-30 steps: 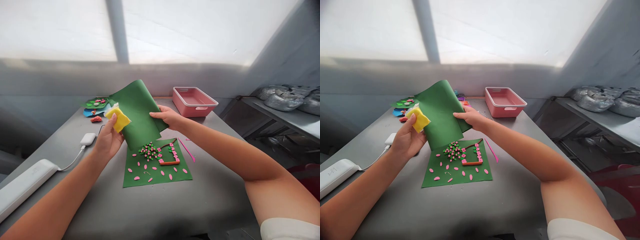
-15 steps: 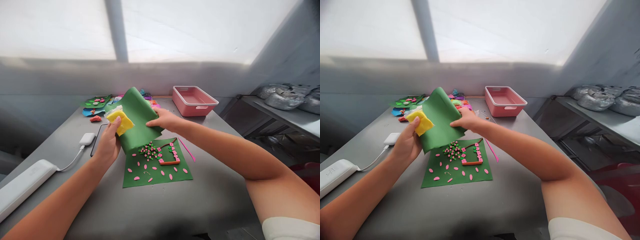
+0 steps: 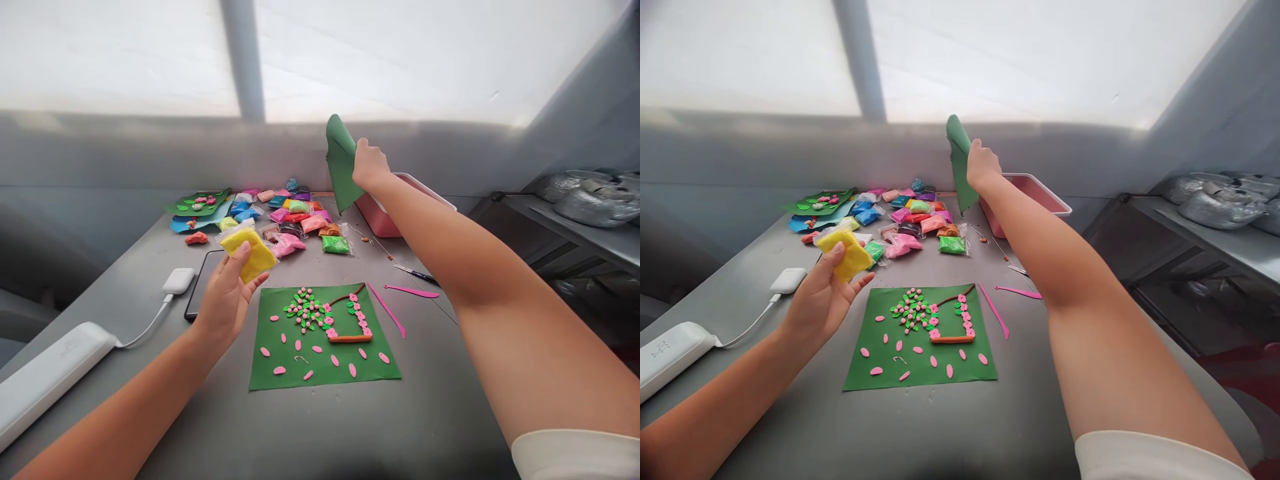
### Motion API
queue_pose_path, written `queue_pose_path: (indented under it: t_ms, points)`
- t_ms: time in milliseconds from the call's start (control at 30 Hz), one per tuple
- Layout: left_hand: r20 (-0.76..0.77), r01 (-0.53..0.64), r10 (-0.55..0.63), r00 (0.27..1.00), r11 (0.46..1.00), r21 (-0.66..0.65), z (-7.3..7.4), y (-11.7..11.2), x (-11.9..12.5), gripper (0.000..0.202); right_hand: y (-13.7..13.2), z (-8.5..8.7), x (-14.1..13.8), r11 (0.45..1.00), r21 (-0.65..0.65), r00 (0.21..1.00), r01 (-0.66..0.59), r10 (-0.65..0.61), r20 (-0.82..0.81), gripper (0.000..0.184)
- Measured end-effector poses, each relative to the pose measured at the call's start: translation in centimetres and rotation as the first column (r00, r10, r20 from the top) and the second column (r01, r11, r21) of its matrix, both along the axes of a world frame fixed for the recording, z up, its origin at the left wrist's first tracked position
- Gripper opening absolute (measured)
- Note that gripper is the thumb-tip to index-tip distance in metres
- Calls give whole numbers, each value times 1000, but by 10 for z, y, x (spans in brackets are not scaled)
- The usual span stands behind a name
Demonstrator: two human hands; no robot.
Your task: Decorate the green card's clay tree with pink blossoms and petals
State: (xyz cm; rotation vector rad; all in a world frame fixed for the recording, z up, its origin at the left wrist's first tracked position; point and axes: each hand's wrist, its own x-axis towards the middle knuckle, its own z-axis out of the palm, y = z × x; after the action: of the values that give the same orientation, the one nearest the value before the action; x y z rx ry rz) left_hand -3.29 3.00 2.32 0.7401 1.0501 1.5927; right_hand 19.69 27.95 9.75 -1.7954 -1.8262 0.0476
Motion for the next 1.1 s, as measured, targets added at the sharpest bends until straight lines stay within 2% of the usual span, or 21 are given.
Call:
queue_pose_path:
  t_ms: [133,333,467,533,600,700,767,933,1100]
  points:
    - [-4,-6,6,1000,999,-32,-2,3,-1,37,22,-11,-9,999,-19,1000,25,-25,4,38]
    - [-3,7,-7,1000,995,-100,-2,5,-1,37,42,-11,1,996,-75,998,51,-48,33,49]
    - [-16,33,-35,999,993,-109,-3,5,0,33,47,-6,9,992,-124,998,-6,13,57,20]
    - [-15,25,-27,1000,992,-123,-3,4,0,34,48,-1,12,998,-54,998,-35,37,47,19]
    - [-7,17,-18,1000,990,-138,-3,4,0,34,51,6,15,996,70,998,-53,51,26,24]
    - [4,18,-17,1000,990,-142,-3,4,-1,33,61,16,22,966,252,998,-63,65,3,26]
    - [11,14,-12,1000,989,-147,-3,4,-1,33,71,19,26,946,316,997,-69,72,2,23]
    - [52,0,10,999,984,-176,-2,6,-2,33,98,17,30,939,334,997,-81,71,40,24]
    - [75,-16,34,997,974,-225,-4,11,-1,30,124,5,26,962,266,993,-61,32,112,22]
